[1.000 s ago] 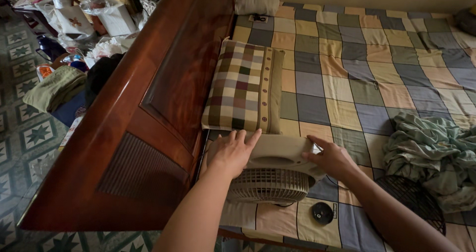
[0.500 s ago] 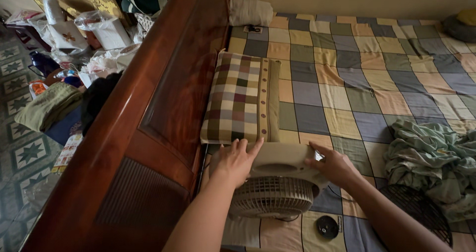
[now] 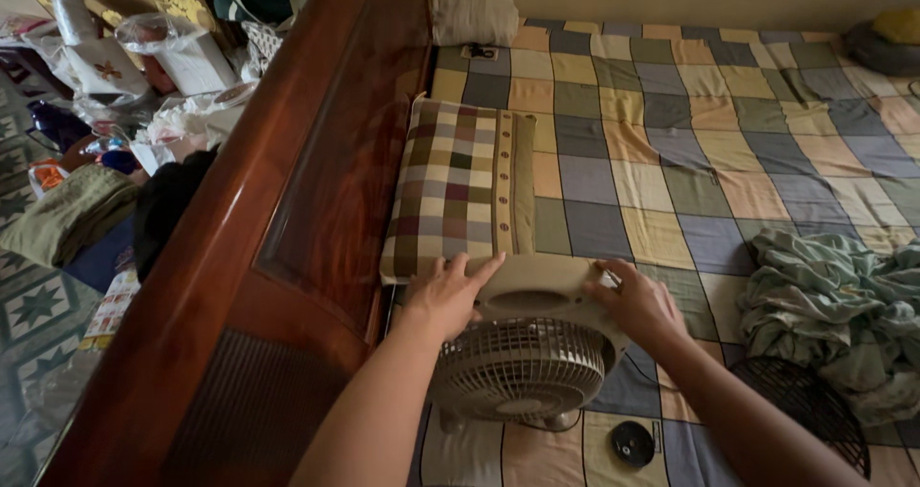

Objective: The person disassembles a small electric fan on a bed by removing the front grille and then reassembles it. They use a small yellow tool to manipulate the fan's rear housing and secure the grille back in place.

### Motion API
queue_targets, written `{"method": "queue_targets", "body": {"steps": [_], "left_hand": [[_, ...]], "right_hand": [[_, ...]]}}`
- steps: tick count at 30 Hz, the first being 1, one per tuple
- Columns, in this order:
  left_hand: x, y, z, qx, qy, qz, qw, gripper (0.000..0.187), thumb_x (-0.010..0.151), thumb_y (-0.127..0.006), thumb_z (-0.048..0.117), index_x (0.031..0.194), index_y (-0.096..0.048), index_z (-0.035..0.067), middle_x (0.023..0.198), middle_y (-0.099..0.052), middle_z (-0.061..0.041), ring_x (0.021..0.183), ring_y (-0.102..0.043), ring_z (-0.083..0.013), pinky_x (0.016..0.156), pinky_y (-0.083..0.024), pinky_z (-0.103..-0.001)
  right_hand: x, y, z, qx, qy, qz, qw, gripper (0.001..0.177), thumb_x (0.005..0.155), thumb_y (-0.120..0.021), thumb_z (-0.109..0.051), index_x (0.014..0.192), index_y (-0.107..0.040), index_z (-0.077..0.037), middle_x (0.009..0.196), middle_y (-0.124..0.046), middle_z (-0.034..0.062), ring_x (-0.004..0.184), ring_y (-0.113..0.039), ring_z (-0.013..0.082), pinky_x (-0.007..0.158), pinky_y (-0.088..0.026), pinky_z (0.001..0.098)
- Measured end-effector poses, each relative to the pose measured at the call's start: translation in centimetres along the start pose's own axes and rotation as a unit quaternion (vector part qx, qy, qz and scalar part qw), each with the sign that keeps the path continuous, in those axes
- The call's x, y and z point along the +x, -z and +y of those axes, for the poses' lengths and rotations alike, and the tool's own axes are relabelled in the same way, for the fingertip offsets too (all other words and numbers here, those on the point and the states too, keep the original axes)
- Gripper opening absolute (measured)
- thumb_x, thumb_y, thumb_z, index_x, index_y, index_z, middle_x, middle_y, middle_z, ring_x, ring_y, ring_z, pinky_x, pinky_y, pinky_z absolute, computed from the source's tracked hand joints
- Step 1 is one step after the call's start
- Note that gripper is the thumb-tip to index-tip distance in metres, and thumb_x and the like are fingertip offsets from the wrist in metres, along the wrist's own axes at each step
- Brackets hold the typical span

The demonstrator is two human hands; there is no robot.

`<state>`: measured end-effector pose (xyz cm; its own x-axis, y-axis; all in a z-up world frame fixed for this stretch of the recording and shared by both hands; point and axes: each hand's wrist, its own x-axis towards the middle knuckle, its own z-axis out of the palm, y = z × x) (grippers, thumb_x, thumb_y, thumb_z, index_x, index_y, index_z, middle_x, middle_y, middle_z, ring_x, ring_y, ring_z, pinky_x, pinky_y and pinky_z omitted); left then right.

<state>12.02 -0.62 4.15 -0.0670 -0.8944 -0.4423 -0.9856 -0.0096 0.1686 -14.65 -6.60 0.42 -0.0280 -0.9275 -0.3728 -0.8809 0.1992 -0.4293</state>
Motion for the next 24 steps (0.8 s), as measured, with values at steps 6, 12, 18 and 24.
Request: {"method": "queue_targets", "body": {"steps": [6,12,18,24], "left_hand": [[1.8,-0.6,-0.9,0.022,0.003,0.002,1.0,0.101,0.093,-0.072,0.038,0.164,-0.002,0.02,0.163,-0.025,-0.004,0.149,-0.032,-0.0324,0.115,-0.042,-0.057],[3.5,0.4,-1.2,0.0,0.005,-0.027,1.0,0.103,0.094,-0.073,0.04,0.164,0.001,0.025,0.166,-0.019,0.0,0.15,-0.027,-0.0309,0.117,-0.038,-0.056],[3.5,1.6,-0.8,0.011,0.01,-0.057,0.998,0.111,0.091,-0.078,0.04,0.165,0.004,0.025,0.167,-0.016,-0.009,0.151,-0.025,-0.034,0.119,-0.036,-0.059],[4.7,1.7,-1.3,0.004,-0.008,-0.061,0.998,0.116,0.086,-0.082,0.038,0.164,0.002,0.024,0.166,-0.019,-0.011,0.151,-0.026,-0.0385,0.113,-0.044,-0.058]], "right_hand": [[0.6,-0.4,-0.3,-0.005,0.002,0.029,1.0,0.057,0.093,-0.061,-0.056,0.145,-0.057,-0.033,0.11,-0.078,0.0107,0.095,-0.077,0.0239,0.086,-0.059,0.0454],[2.1,-0.5,-0.5,-0.016,0.008,0.038,0.999,0.058,0.095,-0.056,-0.057,0.147,-0.056,-0.033,0.114,-0.077,0.0119,0.095,-0.077,0.0259,0.084,-0.06,0.0454],[3.3,-0.9,0.1,-0.007,0.02,0.067,0.998,0.058,0.093,-0.059,-0.055,0.146,-0.059,-0.031,0.121,-0.076,0.0122,0.111,-0.073,0.0286,0.097,-0.055,0.0453],[4.3,-0.7,0.7,-0.026,0.021,0.041,0.999,0.062,0.09,-0.066,-0.055,0.145,-0.057,-0.029,0.128,-0.072,0.0106,0.122,-0.067,0.03,0.103,-0.053,0.0452]]}}
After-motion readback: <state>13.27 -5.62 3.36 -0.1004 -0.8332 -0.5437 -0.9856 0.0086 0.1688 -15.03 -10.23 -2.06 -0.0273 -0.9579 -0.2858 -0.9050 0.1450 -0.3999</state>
